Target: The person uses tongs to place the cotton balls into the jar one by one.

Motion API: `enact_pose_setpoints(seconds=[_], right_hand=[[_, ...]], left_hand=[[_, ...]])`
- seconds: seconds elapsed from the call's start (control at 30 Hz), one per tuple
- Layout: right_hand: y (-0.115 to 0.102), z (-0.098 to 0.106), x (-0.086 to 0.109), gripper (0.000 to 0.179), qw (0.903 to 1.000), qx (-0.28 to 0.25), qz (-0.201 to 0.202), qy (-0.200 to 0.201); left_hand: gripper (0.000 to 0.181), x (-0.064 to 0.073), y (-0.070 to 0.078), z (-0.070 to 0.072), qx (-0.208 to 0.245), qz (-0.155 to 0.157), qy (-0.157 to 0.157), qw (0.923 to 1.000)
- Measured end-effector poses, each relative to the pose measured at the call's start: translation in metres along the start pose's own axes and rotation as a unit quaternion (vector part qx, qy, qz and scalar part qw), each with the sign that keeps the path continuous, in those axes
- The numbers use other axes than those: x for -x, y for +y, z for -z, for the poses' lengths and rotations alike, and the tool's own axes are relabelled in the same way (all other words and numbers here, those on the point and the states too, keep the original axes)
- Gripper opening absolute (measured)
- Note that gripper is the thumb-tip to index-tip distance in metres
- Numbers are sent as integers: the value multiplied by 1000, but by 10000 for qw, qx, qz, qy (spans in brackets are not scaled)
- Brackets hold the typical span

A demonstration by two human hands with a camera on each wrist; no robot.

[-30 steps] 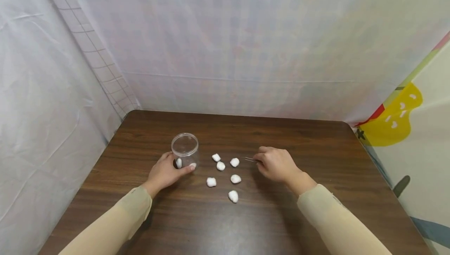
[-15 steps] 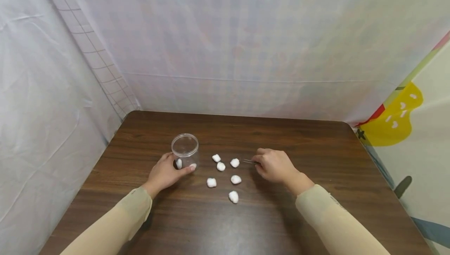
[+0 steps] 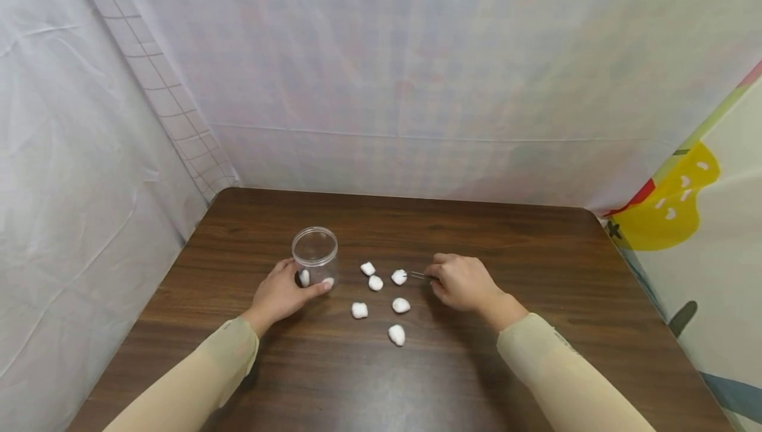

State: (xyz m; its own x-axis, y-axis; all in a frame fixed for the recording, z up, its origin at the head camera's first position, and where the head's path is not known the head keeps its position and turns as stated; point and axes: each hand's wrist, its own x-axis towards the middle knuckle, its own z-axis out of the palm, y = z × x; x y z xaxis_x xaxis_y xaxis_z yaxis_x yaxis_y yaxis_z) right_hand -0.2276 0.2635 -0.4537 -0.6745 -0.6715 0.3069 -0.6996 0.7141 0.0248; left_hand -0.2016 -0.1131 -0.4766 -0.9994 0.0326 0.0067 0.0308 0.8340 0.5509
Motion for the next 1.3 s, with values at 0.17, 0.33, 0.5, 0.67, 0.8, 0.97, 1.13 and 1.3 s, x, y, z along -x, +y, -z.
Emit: enact_pose_setpoints(seconds=[0.17,0.33,0.5,0.67,0.8,0.97,1.13,1.3], right_hand=[[0,-2,-2,16,10000,-21,28,3],[-2,-4,-4,16,10000,-43,55,-67],[-2,-4,-5,16,10000,-24,69,-36],[-2,-4,-7,16,9999,8,109,50],[-1,-6,-7,16,9999,28,156,63],[-1,-8,-5,16,9998,0,188,23],[-1,-9,-4,15,9997,-13,227,29],[-1,-11,-5,15,9997,-54,205,-75]], left_hand=[[87,1,2,1,5,9,17,10000],[87,1,2,2,21,28,-12,10000],[88,1,2,1,22,48,-33,10000],[88,0,1,1,22,71,-8,10000],[88,0,0,0,9,75,-8,10000],[88,0,1,0,7,72,-19,10000],[88,0,1,1,15,68,-18,10000],[88,1,2,1,18,70,-10,10000]])
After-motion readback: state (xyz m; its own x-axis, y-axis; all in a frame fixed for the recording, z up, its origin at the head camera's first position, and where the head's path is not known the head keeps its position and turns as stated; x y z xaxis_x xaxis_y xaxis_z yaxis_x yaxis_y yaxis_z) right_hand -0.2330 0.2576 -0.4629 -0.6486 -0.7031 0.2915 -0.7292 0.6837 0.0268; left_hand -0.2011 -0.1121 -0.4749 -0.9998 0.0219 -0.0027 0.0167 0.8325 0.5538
